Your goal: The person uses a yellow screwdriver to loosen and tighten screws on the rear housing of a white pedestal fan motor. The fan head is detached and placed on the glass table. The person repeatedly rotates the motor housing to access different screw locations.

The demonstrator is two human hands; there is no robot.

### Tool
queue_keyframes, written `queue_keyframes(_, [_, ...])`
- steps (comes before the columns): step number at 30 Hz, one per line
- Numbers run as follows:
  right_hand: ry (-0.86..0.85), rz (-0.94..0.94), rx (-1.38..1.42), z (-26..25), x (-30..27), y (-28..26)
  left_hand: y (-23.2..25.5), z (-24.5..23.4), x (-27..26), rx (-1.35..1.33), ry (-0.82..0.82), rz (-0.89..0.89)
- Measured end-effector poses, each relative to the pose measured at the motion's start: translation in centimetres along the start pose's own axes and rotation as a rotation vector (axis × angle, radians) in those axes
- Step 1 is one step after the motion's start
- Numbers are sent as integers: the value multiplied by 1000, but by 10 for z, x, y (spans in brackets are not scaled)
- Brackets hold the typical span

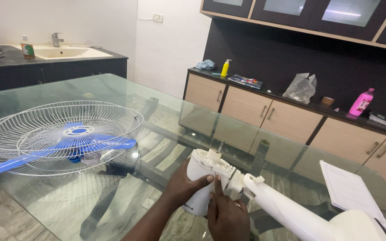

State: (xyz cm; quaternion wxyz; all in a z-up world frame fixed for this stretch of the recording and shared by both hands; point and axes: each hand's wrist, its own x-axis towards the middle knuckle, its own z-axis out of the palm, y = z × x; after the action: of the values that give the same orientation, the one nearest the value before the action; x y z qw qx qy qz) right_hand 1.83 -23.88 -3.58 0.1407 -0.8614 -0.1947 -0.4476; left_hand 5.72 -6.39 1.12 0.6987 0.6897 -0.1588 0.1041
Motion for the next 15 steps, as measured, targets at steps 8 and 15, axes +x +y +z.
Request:
queue_keyframes(8, [-265, 125, 85, -9, -15, 16, -4, 2, 8, 50, 51, -65])
queue_keyframes(15, [-40, 339, 143, -50, 42, 4, -8, -2, 7, 61, 43, -46])
